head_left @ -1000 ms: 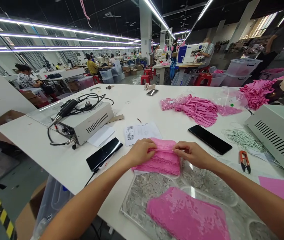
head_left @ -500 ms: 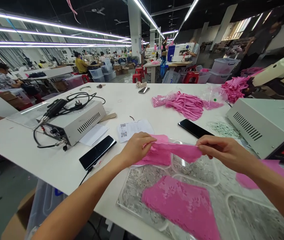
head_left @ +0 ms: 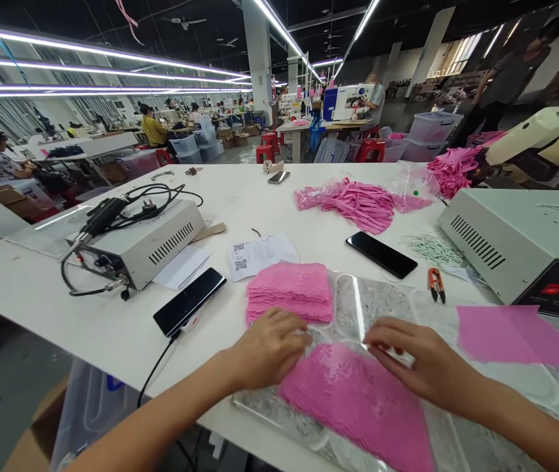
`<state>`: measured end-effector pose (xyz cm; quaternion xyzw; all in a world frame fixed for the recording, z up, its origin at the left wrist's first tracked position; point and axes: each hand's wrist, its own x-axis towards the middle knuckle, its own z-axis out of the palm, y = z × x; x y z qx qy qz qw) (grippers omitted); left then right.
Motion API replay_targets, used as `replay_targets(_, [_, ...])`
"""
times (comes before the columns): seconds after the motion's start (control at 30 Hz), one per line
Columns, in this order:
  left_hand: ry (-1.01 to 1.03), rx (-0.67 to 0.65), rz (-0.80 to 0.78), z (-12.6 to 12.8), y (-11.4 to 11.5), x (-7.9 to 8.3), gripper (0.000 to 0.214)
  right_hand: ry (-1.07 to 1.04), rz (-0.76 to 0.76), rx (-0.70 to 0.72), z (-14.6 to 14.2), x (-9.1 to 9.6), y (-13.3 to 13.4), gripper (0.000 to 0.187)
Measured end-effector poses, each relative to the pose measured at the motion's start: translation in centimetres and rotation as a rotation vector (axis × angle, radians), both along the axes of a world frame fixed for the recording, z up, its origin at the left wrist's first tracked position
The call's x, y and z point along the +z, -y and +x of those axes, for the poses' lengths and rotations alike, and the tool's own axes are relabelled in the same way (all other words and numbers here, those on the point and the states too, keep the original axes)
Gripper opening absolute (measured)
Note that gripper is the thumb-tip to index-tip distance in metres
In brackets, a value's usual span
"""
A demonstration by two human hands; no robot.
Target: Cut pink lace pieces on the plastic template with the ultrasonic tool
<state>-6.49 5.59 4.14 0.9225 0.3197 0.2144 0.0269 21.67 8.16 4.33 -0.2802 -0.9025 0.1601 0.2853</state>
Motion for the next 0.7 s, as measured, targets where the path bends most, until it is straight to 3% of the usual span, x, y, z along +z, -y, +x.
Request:
replay_targets(0.1, [0.031,0.17,0.043,0.0,-3.2,-0.2,0.021,-0.01,0.031,-0.015,-2.8,-0.8,-4.6,0.017])
replay_targets(0.27, [0.044,0.234,-0.035,-0.3,-7.6,-0.9,0.016,0.014,-0.053,0.012,-5.2,-2.2,-8.8,0.017])
replay_targets(0.5, [0.111,0.226,-0.22,-0.6,-8.7,0.4,0.018,-0.016,-0.322,0.046,-4.8,-1.8,-10.4,0.027])
replay_targets(0.7, [0.13,0.25,-0.296,-0.3,-9.1,1.1,0.016,-0.036,-0.453,0.045,-5.0,-1.3,-10.9,0.033])
